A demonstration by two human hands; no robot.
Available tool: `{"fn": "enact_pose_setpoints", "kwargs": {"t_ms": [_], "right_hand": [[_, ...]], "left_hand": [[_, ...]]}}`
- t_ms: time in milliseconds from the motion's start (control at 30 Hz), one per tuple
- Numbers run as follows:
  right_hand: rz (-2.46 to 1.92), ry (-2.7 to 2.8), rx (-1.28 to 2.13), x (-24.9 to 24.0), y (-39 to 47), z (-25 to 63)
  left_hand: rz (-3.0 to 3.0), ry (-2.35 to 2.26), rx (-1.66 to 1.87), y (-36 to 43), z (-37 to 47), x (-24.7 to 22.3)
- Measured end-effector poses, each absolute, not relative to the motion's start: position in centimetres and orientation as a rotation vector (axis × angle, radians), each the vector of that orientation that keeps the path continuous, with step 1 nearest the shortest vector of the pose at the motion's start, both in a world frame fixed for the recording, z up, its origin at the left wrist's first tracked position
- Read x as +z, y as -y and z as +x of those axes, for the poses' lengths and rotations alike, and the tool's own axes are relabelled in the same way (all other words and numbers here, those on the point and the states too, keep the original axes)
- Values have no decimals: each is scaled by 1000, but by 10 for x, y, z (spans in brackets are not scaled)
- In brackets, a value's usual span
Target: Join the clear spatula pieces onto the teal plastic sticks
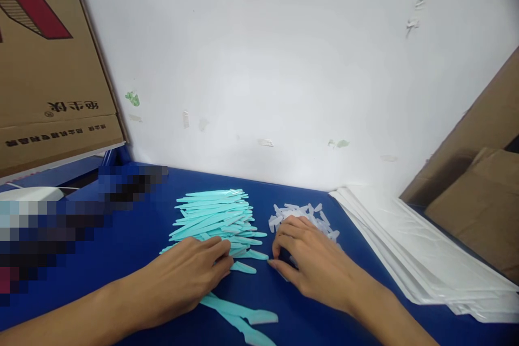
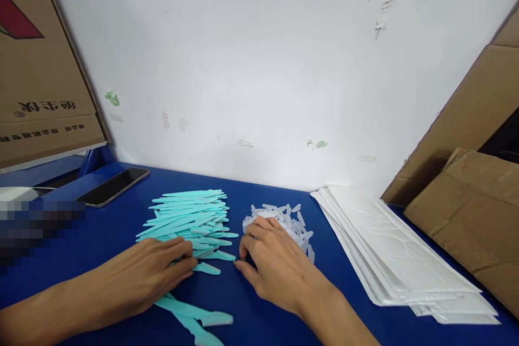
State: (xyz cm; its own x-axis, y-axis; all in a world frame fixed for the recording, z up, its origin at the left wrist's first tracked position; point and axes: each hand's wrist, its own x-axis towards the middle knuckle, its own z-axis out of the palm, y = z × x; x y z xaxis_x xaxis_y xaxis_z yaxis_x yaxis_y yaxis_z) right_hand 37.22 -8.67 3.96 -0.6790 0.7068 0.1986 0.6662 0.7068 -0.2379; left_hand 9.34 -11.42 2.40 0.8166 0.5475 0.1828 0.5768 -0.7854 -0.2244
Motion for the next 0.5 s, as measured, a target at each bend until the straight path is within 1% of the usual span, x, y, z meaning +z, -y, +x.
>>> {"fn": "enact_pose_setpoints", "kwargs": {"t_ms": [167, 300, 500], "right_hand": [[-1041, 2703, 100, 37, 88, 364], [-1034, 2706, 15, 40, 87, 369], [-1120, 2678, 89, 48, 89, 383]], "left_hand": [[-2747, 882, -48, 113, 95, 22], [-2761, 902, -74, 110, 98, 22], [-2833, 967, -121, 114, 103, 30]]}}
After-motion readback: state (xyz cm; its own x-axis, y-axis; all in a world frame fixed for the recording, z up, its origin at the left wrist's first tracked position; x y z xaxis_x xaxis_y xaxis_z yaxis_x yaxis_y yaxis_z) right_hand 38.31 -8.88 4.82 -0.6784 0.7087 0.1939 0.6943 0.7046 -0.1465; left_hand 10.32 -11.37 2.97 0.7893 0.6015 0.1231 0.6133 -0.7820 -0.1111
